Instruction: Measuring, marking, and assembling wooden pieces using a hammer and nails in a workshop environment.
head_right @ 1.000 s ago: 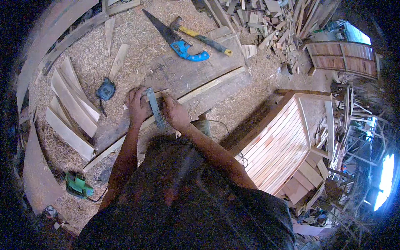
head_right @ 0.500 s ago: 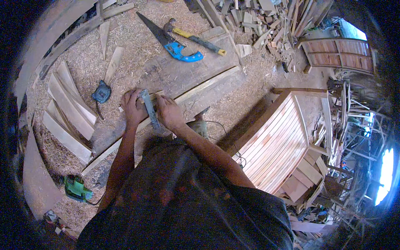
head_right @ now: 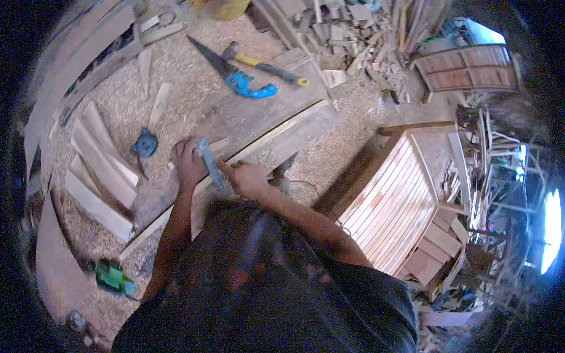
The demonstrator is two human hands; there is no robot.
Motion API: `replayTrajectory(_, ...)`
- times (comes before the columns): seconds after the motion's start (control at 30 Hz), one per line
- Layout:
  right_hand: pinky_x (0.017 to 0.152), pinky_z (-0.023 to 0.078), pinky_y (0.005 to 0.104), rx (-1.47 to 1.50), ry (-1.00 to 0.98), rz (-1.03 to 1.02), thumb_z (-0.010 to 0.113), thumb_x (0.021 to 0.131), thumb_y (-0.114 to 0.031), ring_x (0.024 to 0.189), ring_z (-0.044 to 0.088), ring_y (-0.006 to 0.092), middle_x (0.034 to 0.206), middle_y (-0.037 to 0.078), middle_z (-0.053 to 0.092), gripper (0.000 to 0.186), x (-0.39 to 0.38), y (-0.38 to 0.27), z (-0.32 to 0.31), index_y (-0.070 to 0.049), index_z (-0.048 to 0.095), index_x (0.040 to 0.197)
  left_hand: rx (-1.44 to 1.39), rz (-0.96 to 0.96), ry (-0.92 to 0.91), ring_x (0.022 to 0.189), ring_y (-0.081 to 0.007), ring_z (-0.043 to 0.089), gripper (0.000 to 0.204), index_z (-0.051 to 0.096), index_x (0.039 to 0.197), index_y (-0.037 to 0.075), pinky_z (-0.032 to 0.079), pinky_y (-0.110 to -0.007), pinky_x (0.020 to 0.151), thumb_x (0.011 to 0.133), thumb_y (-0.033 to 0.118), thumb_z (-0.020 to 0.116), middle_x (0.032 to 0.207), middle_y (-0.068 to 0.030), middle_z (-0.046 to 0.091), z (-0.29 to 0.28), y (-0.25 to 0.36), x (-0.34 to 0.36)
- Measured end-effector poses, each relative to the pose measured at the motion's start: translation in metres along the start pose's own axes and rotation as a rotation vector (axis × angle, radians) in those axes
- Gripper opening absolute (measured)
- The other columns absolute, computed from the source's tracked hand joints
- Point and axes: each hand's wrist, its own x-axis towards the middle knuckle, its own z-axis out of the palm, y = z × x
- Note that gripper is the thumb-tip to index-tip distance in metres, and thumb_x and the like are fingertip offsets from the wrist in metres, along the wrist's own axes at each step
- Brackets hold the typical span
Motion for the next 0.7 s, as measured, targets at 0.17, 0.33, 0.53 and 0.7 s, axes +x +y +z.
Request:
replayTrajectory(0.17,0.105,0.057,0.0490,-0.129,0.135,0.049,0.068,0.092,-0.017,0.127,0.067,0.0361,0.128,0.016,0.071,0.056,-0.008,0.020,0.014,-0.008,0.063,0.147,0.047,-0.180,0.105,0.136,-0.0415,0.055,0.046,0.070,0.141,0.016,0.040,-0.064,0.113,0.096,0.011,0.072,0.146,-0.0138,0.065,-0.008,-0.022,0.007)
replayTrajectory(0.33,0.122,0.044,0.0518,-0.330,0.276,-0.065,0.063,0.097,-0.020,0.139,0.056,0.0379,0.138,0.016,0.064,0.049,-0.002,0.047,0.037,-0.006,0.065,0.145,0.334,-0.132,0.329,0.139,-0.0446,0.056,0.051,0.066,0.150,0.013,0.040,-0.063,0.117,0.101,0.020,0.074,0.151,-0.0223,0.061,-0.027,-0.026,-0.026)
replayTrajectory(0.53,0.121,0.044,0.0537,-0.265,0.096,-0.085,0.065,0.094,-0.018,0.133,0.059,0.0417,0.134,0.019,0.067,0.052,0.003,0.082,0.040,-0.008,0.066,0.145,0.355,0.050,0.069,0.143,-0.0414,0.054,0.061,0.064,0.153,0.016,0.041,-0.058,0.118,0.097,0.034,0.080,0.152,-0.0207,0.058,-0.091,-0.030,-0.133)
replayTrajectory(0.7,0.118,0.047,0.0554,-0.272,-0.012,0.042,0.059,0.105,-0.023,0.130,0.065,0.0387,0.135,0.018,0.073,0.042,-0.008,0.165,0.005,-0.008,0.070,0.143,0.410,-0.085,0.029,0.133,-0.0394,0.057,0.065,0.067,0.151,0.018,0.045,-0.057,0.114,0.091,0.038,0.085,0.148,-0.0180,0.059,-0.126,-0.031,-0.192)
